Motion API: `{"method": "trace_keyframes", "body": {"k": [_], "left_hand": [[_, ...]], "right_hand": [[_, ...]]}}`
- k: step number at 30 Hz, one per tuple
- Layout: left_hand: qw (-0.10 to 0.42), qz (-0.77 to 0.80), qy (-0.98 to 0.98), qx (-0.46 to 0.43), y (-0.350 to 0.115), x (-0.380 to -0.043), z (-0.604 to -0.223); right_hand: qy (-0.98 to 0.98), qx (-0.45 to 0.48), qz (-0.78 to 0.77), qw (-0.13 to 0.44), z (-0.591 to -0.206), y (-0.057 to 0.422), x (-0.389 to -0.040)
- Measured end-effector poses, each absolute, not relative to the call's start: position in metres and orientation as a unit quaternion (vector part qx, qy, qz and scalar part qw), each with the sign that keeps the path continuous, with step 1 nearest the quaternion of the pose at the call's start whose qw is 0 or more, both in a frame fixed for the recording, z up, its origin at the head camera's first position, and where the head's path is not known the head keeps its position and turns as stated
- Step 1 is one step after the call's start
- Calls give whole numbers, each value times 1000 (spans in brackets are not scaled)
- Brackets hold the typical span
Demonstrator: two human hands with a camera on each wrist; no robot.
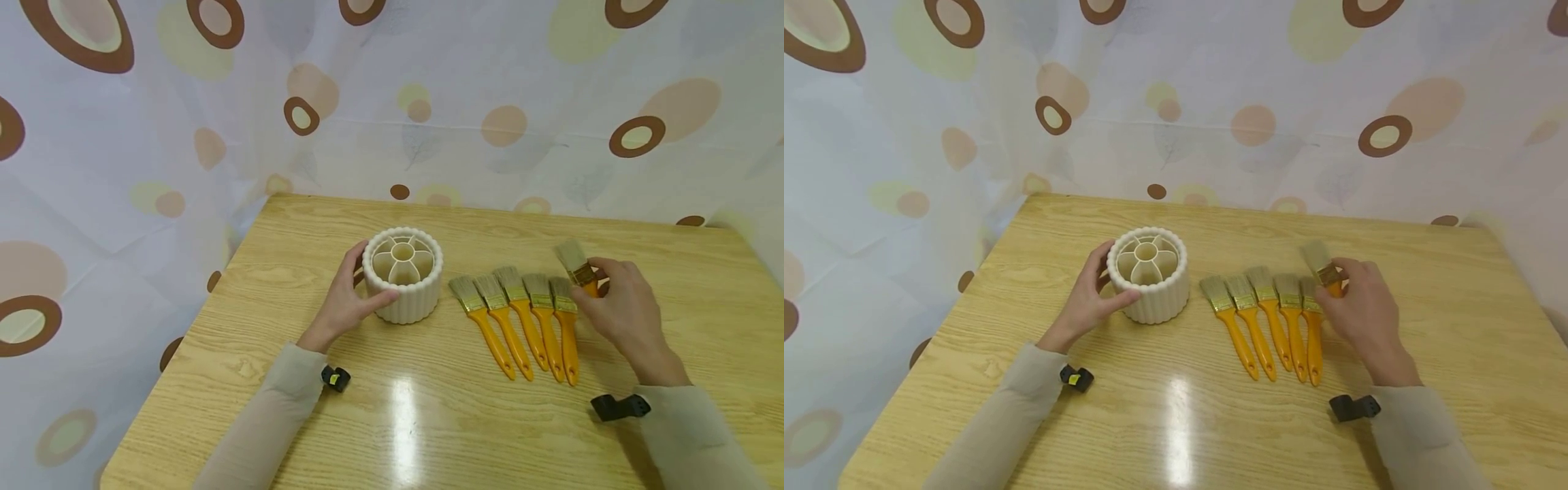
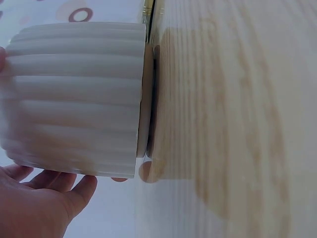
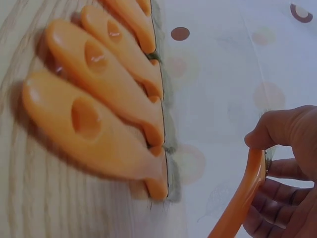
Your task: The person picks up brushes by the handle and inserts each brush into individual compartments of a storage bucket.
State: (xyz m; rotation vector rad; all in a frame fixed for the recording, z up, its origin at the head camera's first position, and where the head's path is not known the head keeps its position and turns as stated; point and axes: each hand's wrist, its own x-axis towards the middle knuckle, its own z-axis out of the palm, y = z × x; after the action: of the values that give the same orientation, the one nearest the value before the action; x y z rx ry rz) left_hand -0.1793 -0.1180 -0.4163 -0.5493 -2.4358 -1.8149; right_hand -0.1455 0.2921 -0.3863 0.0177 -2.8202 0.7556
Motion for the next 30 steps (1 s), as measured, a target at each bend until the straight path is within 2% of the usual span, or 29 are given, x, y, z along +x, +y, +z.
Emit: {"method": "trace_keyframes", "body": {"k": [20,30], "left_hand": [[21,-593,-785,-177,-117,-179,-415],[10,-594,-785,-173,-116,-177,-410]], "right_hand": [[-946,46,284,152,-373,254,-156],[-939,64,302,155,-363,230,-159]]}}
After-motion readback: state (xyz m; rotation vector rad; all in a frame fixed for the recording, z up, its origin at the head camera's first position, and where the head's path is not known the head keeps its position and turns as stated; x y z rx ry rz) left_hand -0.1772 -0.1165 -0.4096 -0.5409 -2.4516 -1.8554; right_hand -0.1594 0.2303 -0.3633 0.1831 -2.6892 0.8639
